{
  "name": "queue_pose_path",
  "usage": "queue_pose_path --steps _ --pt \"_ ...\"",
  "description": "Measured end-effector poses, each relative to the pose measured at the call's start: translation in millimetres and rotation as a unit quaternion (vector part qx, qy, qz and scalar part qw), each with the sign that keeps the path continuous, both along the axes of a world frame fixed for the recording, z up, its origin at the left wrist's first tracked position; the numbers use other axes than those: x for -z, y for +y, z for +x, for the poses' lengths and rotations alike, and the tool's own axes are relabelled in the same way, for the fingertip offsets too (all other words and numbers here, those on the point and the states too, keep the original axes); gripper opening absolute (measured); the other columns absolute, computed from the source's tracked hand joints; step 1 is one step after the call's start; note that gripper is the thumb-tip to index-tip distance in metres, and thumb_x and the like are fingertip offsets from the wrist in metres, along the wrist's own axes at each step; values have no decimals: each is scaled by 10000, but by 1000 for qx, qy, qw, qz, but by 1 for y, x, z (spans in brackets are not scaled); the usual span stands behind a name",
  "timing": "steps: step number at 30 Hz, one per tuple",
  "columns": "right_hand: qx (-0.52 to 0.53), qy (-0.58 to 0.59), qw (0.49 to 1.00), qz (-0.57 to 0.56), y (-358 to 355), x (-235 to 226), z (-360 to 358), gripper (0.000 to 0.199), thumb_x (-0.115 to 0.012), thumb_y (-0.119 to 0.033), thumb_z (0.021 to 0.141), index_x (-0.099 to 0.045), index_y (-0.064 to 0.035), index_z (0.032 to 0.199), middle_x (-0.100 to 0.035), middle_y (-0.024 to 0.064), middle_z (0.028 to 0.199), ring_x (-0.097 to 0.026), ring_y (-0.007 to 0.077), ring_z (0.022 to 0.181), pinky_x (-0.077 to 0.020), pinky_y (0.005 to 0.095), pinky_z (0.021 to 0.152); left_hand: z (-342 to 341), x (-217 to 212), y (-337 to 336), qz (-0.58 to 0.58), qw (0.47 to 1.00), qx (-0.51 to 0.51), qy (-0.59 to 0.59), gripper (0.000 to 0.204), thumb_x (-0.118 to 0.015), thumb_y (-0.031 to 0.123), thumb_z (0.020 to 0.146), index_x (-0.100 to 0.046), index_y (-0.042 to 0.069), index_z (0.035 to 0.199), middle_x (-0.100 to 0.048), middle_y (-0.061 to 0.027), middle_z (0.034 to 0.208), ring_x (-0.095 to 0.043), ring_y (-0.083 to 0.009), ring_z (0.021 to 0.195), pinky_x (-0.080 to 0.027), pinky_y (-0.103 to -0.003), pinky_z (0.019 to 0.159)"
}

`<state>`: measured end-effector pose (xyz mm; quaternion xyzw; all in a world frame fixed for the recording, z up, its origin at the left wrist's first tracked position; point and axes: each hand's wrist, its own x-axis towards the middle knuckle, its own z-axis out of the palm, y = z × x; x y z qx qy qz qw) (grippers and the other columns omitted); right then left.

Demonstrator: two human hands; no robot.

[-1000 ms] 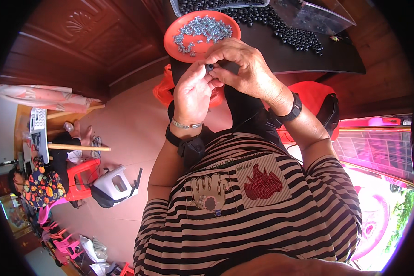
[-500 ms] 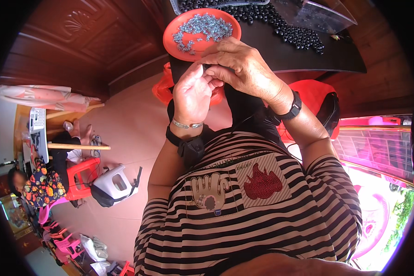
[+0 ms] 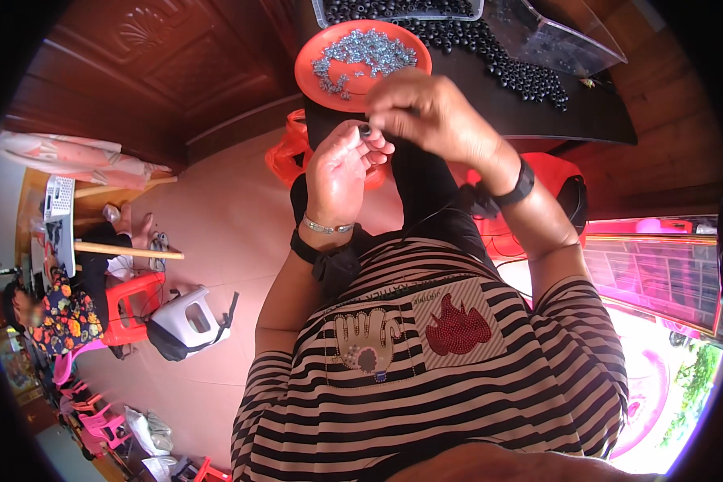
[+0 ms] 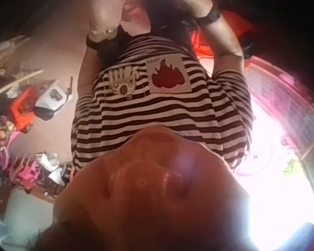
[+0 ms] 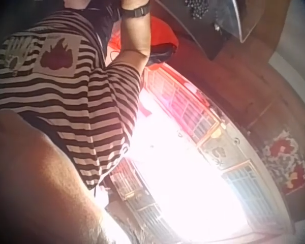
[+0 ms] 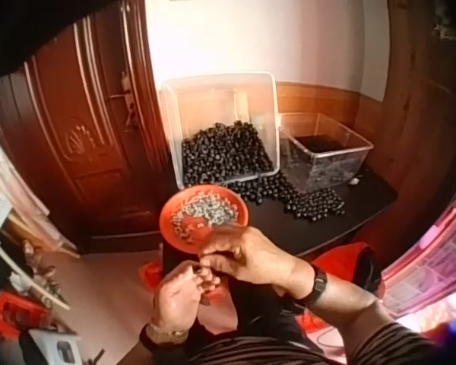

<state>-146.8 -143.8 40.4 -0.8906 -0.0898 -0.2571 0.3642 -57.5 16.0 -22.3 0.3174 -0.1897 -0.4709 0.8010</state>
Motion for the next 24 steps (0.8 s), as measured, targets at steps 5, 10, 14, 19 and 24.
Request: queue_pose_path --steps 5,10,14,19,24 --pt "149 104 982 -47 -52 -4 47 167 -637 -142 809 -668 -44 940 -658 106 833 -641 240 742 -499 317 680 4 0 3 26 999 -20 9 210 -460 231 925 -551 41 915 -581 -56 891 -592 -207 826 -444 -311 756" --pt "97 164 960 -207 -58 1 84 226 -631 -192 775 -673 -67 958 -660 136 853 -635 276 754 -501 350 709 4 1 4 39 998 -33 31 206 -459 228 916 -551 44 914 -584 -59 891 -592 -215 833 -446 -321 756" --pt "73 201 964 -162 -39 -1 98 209 -631 -172 766 -679 -84 950 -651 117 850 -622 277 799 -488 363 744 6 2 4 34 998 -33 38 206 -462 228 914 -549 42 913 -583 -63 890 -594 -221 834 -446 -325 757" --pt "-30 149 962 -227 -49 17 107 189 -622 -132 762 -668 -79 936 -632 94 898 -592 282 886 -464 360 789 11 5 4 24 998 -2 51 229 -426 241 937 -536 42 910 -568 -81 926 -577 -250 907 -437 -353 799" --pt "-22 230 925 -301 -73 1 88 173 -618 -106 744 -659 -67 907 -621 88 874 -581 284 879 -462 369 781 14 7 4 14 998 5 59 239 -423 251 939 -532 41 905 -564 -84 928 -574 -261 912 -435 -360 799"
